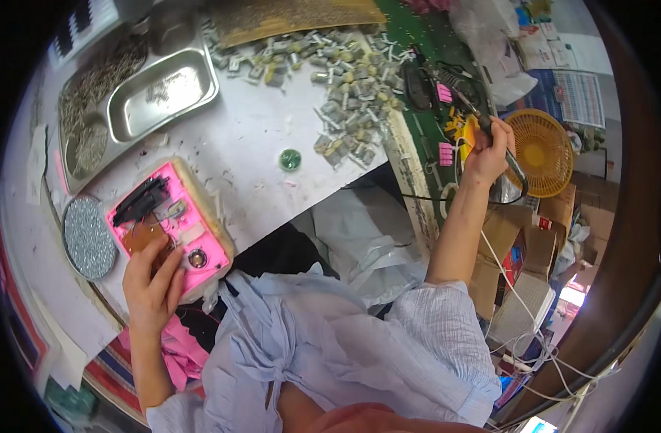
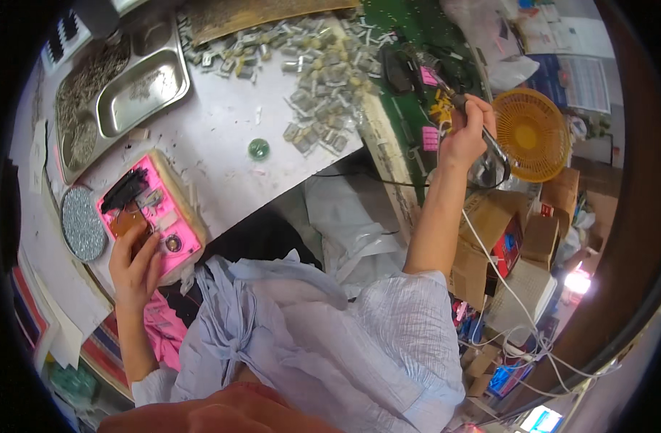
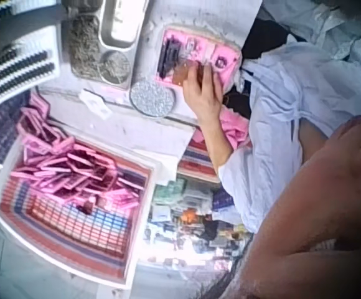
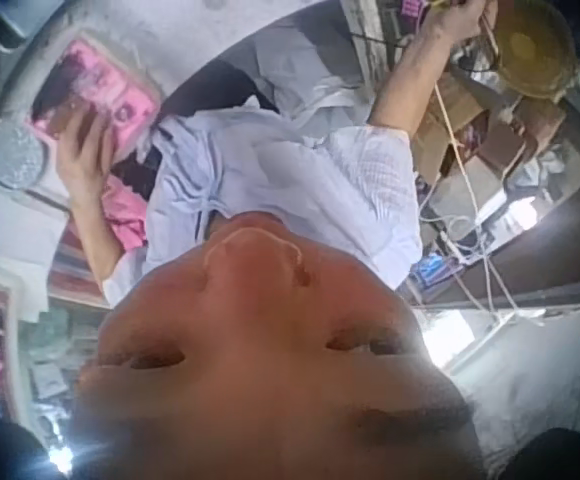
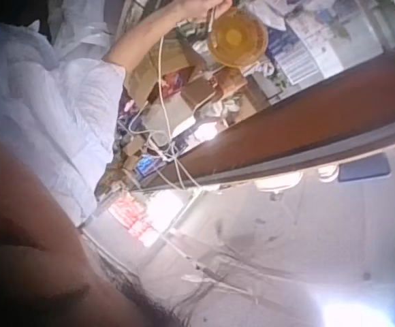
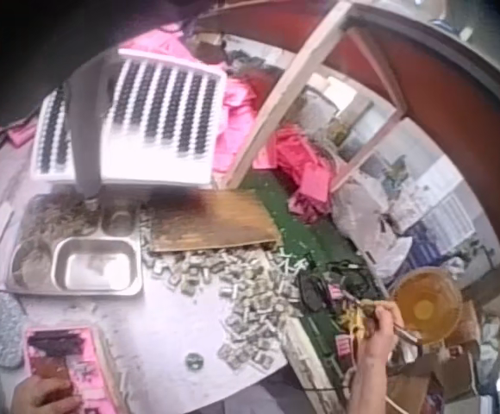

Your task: Assembling a pink toy electronic device by soldering internal wires and using an electric screwdriver to secure the outer casing.

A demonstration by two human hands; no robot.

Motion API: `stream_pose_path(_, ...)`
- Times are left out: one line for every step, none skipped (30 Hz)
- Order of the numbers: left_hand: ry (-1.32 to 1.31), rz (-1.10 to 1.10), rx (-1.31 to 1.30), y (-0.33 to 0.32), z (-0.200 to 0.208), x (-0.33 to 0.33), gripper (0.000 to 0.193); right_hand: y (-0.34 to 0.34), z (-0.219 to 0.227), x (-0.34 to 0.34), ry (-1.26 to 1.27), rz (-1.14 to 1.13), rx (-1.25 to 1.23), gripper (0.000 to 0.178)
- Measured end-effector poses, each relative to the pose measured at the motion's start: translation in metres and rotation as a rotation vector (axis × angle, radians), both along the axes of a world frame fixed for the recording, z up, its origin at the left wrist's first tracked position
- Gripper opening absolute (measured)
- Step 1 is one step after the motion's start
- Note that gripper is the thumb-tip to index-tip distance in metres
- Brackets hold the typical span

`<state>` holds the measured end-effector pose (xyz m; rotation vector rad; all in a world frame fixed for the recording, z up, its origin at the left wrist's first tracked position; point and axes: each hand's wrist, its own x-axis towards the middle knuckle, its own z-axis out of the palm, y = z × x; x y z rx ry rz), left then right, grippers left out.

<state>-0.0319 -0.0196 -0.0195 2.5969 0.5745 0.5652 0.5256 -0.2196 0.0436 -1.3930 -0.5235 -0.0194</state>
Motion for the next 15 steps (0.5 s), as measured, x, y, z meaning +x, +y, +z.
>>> stream_pose_path(0.002, -0.007, 0.010, 0.000, 0.001, 0.003, 0.037, -0.004, 0.000, 0.015, -0.024, -0.094, -0.022, 0.006)
stream_pose_path(0.010, -0.003, -0.004, -0.002, -0.001, 0.001, 0.037, -0.001, 0.002, 0.018, -0.056, -0.149, -0.054, 0.005)
stream_pose_path(0.010, 0.000, 0.005, -0.001, -0.001, 0.003, 0.036, 0.001, 0.002, 0.026, -0.078, -0.179, -0.057, 0.006)
stream_pose_path(0.008, 0.007, 0.013, -0.001, -0.002, 0.005, 0.036, 0.006, 0.002, 0.037, -0.101, -0.205, -0.060, 0.007)
stream_pose_path(0.014, 0.020, 0.018, -0.002, -0.002, 0.004, 0.036, 0.011, 0.000, 0.042, -0.117, -0.226, -0.066, 0.008)
stream_pose_path(0.017, 0.028, 0.020, -0.004, -0.001, 0.000, 0.035, 0.015, -0.004, 0.046, -0.103, -0.211, -0.114, 0.010)
stream_pose_path(0.017, 0.041, 0.020, -0.005, -0.001, -0.002, 0.034, 0.019, -0.010, 0.060, -0.129, -0.227, -0.191, 0.009)
stream_pose_path(0.025, 0.057, 0.016, -0.006, -0.002, -0.005, 0.034, 0.020, -0.019, 0.080, -0.150, -0.237, -0.271, 0.008)
stream_pose_path(-0.018, 0.038, 0.009, -0.003, -0.009, -0.006, 0.033, 0.020, -0.023, 0.093, -0.168, -0.243, -0.359, 0.008)
stream_pose_path(-0.029, 0.041, 0.044, -0.003, -0.009, -0.007, 0.035, 0.030, -0.027, 0.087, 0.048, -0.240, -0.315, 0.010)
stream_pose_path(-0.016, 0.020, 0.028, 0.000, -0.005, -0.005, 0.037, 0.031, -0.037, 0.081, 0.293, -0.232, -0.295, 0.013)
stream_pose_path(-0.018, 0.003, 0.021, 0.003, -0.002, -0.004, 0.037, 0.014, -0.054, 0.102, 0.368, -0.054, -0.294, 0.022)
stream_pose_path(-0.024, 0.017, -0.003, 0.001, -0.002, -0.005, 0.036, 0.020, -0.055, 0.087, 0.573, 0.024, -0.204, 0.029)
stream_pose_path(-0.054, 0.013, -0.039, 0.003, 0.001, -0.005, 0.035, 0.013, -0.061, 0.077, 0.637, 0.143, -0.099, 0.034)
stream_pose_path(-0.085, 0.010, -0.041, 0.004, 0.001, -0.009, 0.035, 0.000, -0.064, 0.074, 0.768, 0.421, 0.013, 0.033)
